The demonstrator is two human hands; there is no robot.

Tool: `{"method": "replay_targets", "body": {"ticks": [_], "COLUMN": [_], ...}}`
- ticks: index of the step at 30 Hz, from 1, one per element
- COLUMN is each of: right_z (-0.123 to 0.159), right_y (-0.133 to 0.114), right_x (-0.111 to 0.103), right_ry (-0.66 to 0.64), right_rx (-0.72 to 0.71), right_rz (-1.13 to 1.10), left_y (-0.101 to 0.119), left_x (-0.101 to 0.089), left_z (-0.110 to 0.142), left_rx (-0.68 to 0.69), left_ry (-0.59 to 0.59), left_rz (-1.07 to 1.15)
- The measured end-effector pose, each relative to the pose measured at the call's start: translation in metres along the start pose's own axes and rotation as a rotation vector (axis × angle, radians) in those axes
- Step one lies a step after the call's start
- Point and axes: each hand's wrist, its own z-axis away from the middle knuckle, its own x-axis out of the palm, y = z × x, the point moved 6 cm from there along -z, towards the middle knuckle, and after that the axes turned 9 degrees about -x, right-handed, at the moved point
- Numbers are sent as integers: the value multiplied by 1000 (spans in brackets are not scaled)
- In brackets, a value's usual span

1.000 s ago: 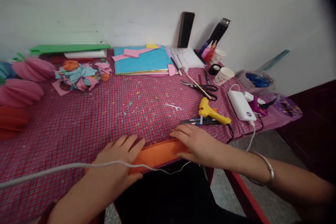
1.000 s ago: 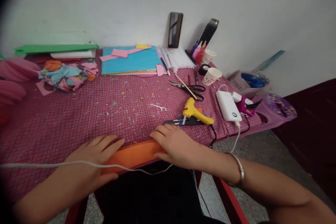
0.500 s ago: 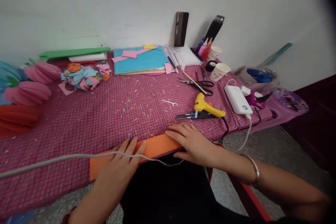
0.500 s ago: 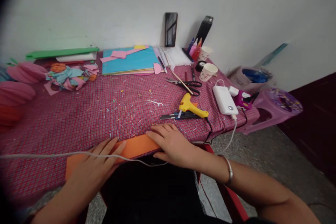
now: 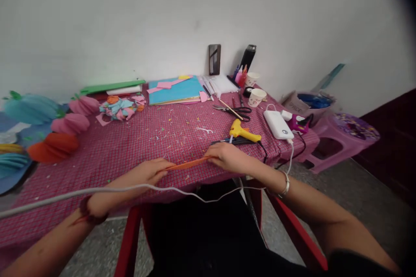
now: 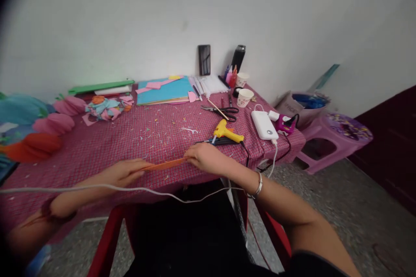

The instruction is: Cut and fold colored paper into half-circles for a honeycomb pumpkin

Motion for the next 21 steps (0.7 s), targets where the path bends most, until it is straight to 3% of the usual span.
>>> {"method": "replay_targets", "body": {"ticks": [3,5,9,11,16,19,21], "right_z": [1,4,7,5,-4,-2,3], "right_y": [19,29,32,24,-18,-31,-34], "right_x": [-23,-35,-44,-40,-30,-30,-35], "right_ry": [184,355,735,841,747,702,688], "right_rx": [170,255,248,200,-38,-59,-46], "right_rz": [-202,-463,-1077,-1299,-1505,-1559,-1569], "left_y": [5,9,22,33,73,95,110], "left_x": [-14,-19,-13,-1,31,45,59], "left_z": [-2,-1,-1,-6,-29,-38,-38], "left_rx": [-49,-71,-153,-204,-191,-106,-9], "left_ry": [27,35,-18,-70,-117,-146,-269], "left_rz": [144,240,457,589,943,1126,1236]}}
